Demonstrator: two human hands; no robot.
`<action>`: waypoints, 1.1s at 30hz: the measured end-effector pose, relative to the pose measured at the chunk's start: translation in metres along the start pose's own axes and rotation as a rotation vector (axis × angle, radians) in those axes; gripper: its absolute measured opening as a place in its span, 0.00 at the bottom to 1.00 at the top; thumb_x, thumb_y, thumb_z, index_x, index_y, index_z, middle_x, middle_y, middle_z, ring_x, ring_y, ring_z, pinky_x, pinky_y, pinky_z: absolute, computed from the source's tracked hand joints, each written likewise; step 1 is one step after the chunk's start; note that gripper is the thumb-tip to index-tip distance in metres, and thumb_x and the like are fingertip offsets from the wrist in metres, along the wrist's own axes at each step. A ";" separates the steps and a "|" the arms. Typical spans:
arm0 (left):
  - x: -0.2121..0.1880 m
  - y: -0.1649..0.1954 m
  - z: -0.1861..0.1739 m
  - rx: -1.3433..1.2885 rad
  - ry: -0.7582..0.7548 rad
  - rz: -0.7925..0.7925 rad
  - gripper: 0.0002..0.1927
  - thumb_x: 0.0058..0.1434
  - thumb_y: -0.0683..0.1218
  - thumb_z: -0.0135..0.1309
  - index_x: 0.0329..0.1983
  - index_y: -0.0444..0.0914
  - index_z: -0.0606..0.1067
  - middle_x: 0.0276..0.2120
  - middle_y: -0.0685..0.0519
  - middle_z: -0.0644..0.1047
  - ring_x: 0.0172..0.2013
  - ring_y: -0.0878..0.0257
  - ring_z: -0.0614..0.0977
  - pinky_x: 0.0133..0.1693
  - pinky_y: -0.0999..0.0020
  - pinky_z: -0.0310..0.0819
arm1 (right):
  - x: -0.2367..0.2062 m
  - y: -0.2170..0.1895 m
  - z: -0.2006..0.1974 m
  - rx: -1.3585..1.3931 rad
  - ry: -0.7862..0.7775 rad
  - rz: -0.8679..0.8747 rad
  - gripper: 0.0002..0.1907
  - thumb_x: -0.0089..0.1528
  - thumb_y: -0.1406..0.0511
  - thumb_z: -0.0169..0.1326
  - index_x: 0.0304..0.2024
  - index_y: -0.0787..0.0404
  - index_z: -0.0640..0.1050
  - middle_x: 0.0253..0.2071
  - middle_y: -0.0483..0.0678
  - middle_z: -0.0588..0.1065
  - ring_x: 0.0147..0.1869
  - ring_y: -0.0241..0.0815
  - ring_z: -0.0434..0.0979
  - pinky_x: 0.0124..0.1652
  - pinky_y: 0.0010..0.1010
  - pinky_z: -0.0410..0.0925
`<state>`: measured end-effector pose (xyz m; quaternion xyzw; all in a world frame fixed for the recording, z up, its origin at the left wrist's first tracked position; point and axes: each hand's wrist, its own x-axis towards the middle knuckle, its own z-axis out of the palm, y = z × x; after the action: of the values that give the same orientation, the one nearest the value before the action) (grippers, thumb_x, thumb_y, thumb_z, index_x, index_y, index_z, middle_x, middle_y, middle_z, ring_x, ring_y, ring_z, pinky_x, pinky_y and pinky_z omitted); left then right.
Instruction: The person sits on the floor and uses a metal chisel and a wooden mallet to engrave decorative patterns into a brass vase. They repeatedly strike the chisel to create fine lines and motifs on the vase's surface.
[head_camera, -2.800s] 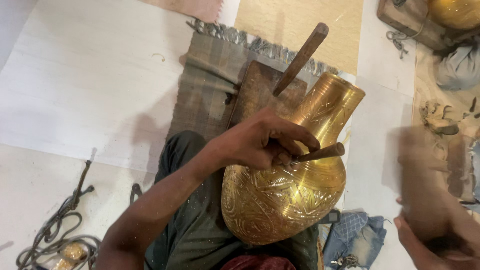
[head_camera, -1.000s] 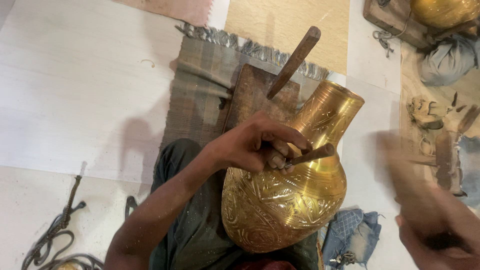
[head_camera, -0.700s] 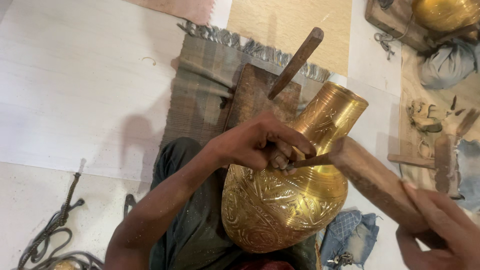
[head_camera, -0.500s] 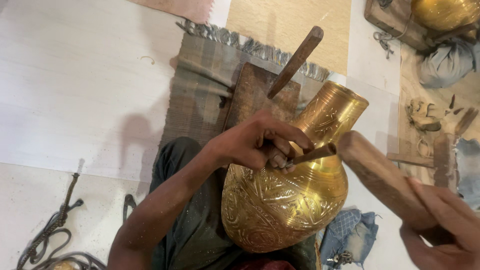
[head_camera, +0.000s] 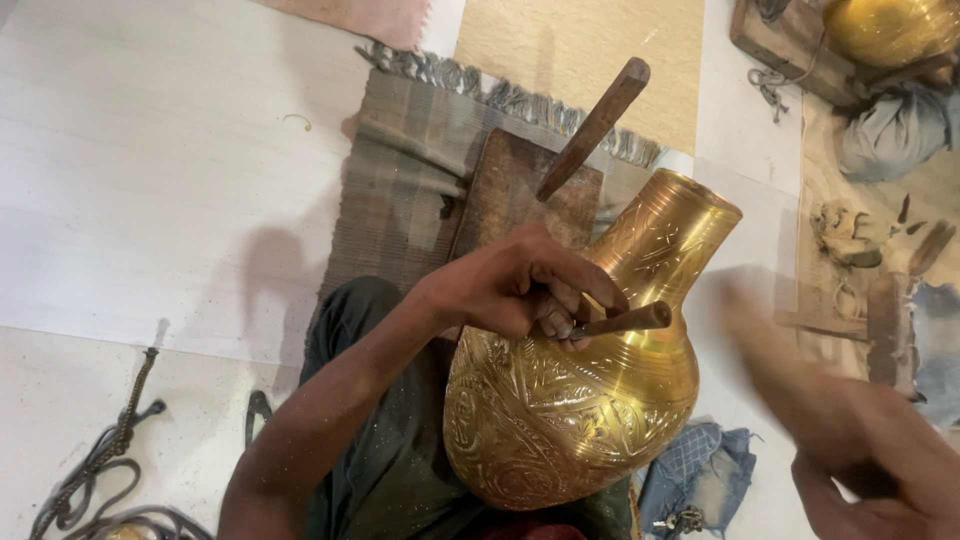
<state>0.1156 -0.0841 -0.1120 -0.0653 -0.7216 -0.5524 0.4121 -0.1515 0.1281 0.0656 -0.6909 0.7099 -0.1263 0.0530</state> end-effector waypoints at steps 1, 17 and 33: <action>0.000 -0.001 0.000 0.058 -0.017 -0.019 0.23 0.58 0.33 0.64 0.57 0.35 0.77 0.20 0.56 0.79 0.18 0.73 0.76 0.20 0.78 0.66 | -0.001 0.000 0.000 -0.015 0.012 -0.016 0.36 0.45 0.79 0.60 0.59 0.68 0.75 0.51 0.63 0.77 0.53 0.55 0.82 0.48 0.38 0.74; -0.006 -0.005 -0.004 -0.111 0.063 0.003 0.27 0.56 0.32 0.61 0.60 0.36 0.75 0.29 0.53 0.82 0.28 0.71 0.82 0.27 0.76 0.75 | 0.009 0.003 0.001 0.017 0.020 0.014 0.40 0.42 0.79 0.62 0.59 0.66 0.75 0.49 0.62 0.78 0.51 0.53 0.83 0.46 0.33 0.78; -0.010 -0.015 -0.013 -0.227 0.032 0.037 0.26 0.57 0.28 0.59 0.59 0.34 0.76 0.32 0.49 0.83 0.24 0.70 0.80 0.23 0.77 0.72 | 0.014 0.011 0.009 0.058 0.009 0.069 0.38 0.47 0.78 0.63 0.62 0.65 0.73 0.50 0.59 0.78 0.50 0.47 0.83 0.47 0.33 0.77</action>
<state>0.1208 -0.0966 -0.1292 -0.1161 -0.6465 -0.6239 0.4234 -0.1607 0.1136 0.0554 -0.6636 0.7295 -0.1479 0.0742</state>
